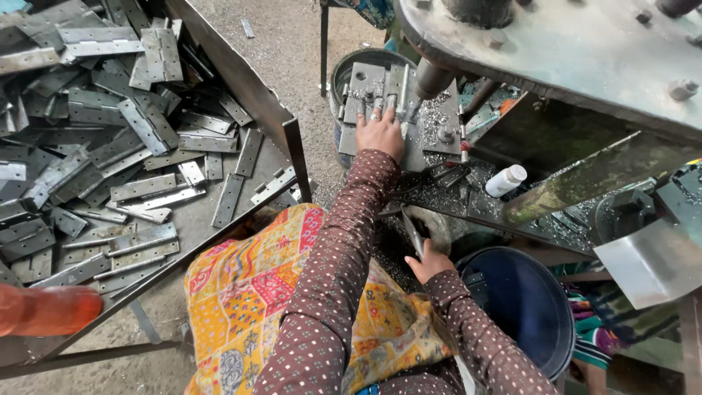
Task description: The person repeatedly picks metal hinge pieces from a bin, places them into a press machine, and operates the press with a lever. After each press, the person removes the processed piece and returns it to the bin. The cycle continues throughout the clip.
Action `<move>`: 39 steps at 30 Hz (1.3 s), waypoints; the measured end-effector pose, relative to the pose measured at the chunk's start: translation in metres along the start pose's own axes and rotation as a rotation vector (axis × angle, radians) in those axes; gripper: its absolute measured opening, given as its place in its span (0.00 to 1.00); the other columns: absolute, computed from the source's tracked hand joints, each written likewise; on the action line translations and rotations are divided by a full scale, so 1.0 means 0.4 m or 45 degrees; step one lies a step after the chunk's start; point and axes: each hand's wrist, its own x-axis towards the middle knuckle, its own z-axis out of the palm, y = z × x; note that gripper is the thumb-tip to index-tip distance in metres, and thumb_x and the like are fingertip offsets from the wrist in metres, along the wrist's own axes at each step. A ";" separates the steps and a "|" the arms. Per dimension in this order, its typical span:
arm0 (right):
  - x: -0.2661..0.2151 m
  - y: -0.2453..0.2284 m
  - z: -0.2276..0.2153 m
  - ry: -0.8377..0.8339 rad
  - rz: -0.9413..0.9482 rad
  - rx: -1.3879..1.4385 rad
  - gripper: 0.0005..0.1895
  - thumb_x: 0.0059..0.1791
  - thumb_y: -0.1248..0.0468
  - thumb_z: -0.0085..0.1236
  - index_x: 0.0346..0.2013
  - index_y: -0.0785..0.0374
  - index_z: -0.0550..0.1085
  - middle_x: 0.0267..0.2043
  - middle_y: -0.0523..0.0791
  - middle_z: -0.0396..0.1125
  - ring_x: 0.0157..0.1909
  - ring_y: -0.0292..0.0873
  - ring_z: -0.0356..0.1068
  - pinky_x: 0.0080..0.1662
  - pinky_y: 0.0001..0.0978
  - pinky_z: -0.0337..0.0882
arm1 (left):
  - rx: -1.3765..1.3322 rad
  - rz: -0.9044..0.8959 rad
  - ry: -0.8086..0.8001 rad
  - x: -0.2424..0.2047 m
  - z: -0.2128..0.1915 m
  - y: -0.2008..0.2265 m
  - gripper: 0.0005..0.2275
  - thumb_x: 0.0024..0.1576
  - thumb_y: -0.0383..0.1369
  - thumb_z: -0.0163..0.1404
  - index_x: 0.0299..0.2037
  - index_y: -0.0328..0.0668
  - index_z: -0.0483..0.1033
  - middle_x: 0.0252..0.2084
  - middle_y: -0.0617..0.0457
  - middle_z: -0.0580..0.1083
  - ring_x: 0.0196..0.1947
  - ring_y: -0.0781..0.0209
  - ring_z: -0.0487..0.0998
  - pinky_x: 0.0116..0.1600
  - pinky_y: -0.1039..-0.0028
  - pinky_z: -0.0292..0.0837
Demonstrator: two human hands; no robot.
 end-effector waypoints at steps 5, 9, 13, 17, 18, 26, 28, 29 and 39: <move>-0.019 -0.018 -0.169 -0.033 0.001 0.107 0.36 0.46 0.36 0.52 0.50 0.64 0.69 0.37 0.55 0.75 0.38 0.57 0.78 0.43 0.47 0.78 | 0.002 0.076 -0.071 -0.027 -0.027 -0.009 0.15 0.63 0.34 0.37 0.53 0.46 0.77 0.72 0.54 0.60 0.72 0.52 0.58 0.72 0.45 0.44; -0.052 -0.060 -0.242 0.067 -0.087 0.023 0.36 0.45 0.35 0.56 0.48 0.65 0.70 0.41 0.57 0.74 0.47 0.61 0.74 0.50 0.50 0.72 | 0.070 0.209 -0.012 -0.183 -0.018 0.024 0.16 0.64 0.35 0.41 0.59 0.43 0.74 0.69 0.49 0.63 0.74 0.53 0.56 0.77 0.48 0.38; -0.054 -0.082 -0.265 0.054 -0.082 0.033 0.37 0.44 0.35 0.57 0.48 0.65 0.70 0.42 0.57 0.74 0.47 0.61 0.74 0.51 0.50 0.72 | 0.326 0.170 0.384 -0.372 -0.004 0.051 0.21 0.58 0.39 0.48 0.61 0.40 0.71 0.71 0.41 0.60 0.74 0.48 0.54 0.74 0.46 0.42; -0.064 -0.071 -0.243 0.037 -0.058 0.014 0.35 0.45 0.35 0.57 0.46 0.65 0.71 0.41 0.58 0.74 0.47 0.61 0.74 0.50 0.51 0.72 | 0.132 0.167 0.705 -0.428 -0.064 0.046 0.20 0.57 0.37 0.53 0.60 0.55 0.69 0.70 0.46 0.57 0.70 0.39 0.57 0.70 0.36 0.47; -0.061 -0.067 -0.243 0.038 -0.075 0.032 0.35 0.44 0.35 0.57 0.46 0.65 0.71 0.41 0.58 0.74 0.46 0.61 0.74 0.50 0.51 0.72 | 0.117 0.212 0.689 -0.431 -0.093 0.052 0.21 0.57 0.38 0.54 0.61 0.57 0.69 0.70 0.49 0.57 0.67 0.41 0.61 0.69 0.38 0.52; -0.033 -0.040 -0.216 0.050 -0.151 0.024 0.36 0.44 0.34 0.57 0.42 0.66 0.71 0.40 0.57 0.74 0.45 0.61 0.74 0.49 0.52 0.72 | -0.902 0.072 0.498 -0.489 -0.184 0.075 0.31 0.47 0.41 0.59 0.62 0.40 0.66 0.71 0.33 0.54 0.55 0.37 0.73 0.52 0.57 0.74; -0.026 -0.040 -0.222 0.082 -0.185 0.015 0.36 0.43 0.35 0.58 0.42 0.67 0.71 0.40 0.57 0.73 0.45 0.62 0.74 0.48 0.52 0.72 | -0.501 0.061 0.473 -0.455 -0.142 0.046 0.31 0.45 0.40 0.58 0.60 0.38 0.69 0.70 0.29 0.57 0.54 0.34 0.72 0.51 0.56 0.74; -0.023 -0.043 -0.227 0.100 -0.204 0.010 0.37 0.43 0.35 0.59 0.42 0.67 0.71 0.40 0.57 0.73 0.45 0.62 0.74 0.48 0.52 0.72 | -0.245 0.095 0.540 -0.422 -0.115 0.044 0.26 0.48 0.38 0.57 0.58 0.41 0.71 0.69 0.34 0.61 0.58 0.39 0.73 0.55 0.55 0.72; -0.020 -0.038 -0.219 0.090 -0.203 0.127 0.37 0.42 0.40 0.61 0.54 0.63 0.68 0.43 0.59 0.72 0.47 0.62 0.73 0.49 0.51 0.72 | -0.132 0.548 0.711 -0.386 -0.058 0.046 0.10 0.59 0.32 0.50 0.48 0.41 0.76 0.55 0.50 0.74 0.54 0.52 0.79 0.69 0.42 0.64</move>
